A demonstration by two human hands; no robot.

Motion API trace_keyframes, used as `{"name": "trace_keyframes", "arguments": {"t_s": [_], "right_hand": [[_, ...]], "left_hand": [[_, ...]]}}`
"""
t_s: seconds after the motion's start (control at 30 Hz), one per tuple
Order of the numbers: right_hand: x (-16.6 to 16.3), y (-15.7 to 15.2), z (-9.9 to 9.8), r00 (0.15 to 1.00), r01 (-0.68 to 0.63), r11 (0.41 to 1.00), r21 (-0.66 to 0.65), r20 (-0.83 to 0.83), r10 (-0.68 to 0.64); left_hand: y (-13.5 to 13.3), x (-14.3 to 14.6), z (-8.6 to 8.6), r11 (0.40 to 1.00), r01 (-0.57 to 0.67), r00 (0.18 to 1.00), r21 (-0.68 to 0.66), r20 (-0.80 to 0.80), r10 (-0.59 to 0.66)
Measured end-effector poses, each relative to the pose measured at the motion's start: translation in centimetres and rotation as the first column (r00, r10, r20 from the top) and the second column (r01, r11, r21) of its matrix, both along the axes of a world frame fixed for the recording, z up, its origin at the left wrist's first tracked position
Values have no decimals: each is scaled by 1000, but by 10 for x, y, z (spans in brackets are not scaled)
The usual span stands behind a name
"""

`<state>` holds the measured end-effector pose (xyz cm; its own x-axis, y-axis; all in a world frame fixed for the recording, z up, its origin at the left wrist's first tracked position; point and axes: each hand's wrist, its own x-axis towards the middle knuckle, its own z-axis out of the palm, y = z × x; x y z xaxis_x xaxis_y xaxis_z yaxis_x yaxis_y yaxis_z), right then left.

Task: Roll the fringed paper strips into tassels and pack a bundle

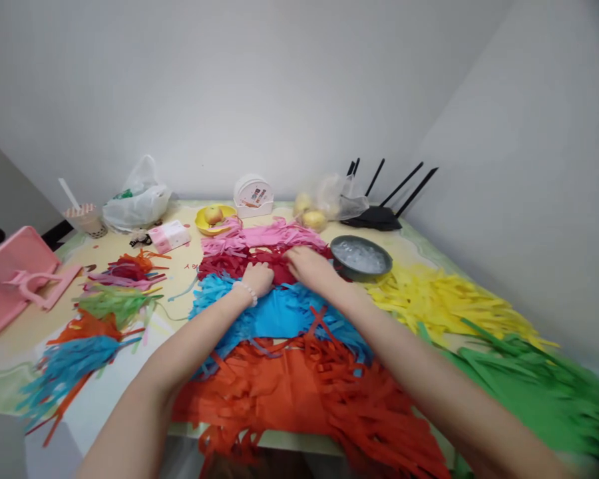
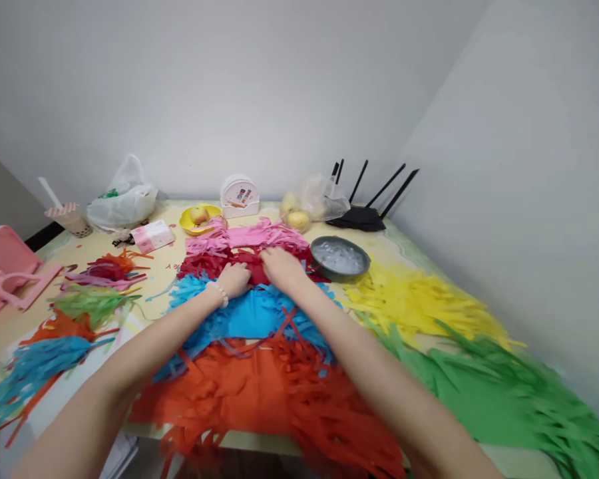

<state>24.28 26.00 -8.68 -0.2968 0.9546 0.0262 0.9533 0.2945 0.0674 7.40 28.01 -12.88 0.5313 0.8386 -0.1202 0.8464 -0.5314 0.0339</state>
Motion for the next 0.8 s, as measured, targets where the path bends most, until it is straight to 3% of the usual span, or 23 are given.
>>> {"name": "trace_keyframes", "arguments": {"t_s": [0.1, 0.23, 0.8], "right_hand": [[-11, 5, -12, 992, -124, 984, -124, -20, 122], [-4, 13, -24, 993, -109, 975, -193, 11, 113], [5, 17, -23, 999, -25, 987, -162, -41, 18]], "left_hand": [[11, 0, 4, 999, 0, 1000, -47, -12, -1], [23, -5, 10, 990, -4, 1000, -138, -18, 1], [35, -1, 15, 974, -4, 1000, -225, 16, 8]]}}
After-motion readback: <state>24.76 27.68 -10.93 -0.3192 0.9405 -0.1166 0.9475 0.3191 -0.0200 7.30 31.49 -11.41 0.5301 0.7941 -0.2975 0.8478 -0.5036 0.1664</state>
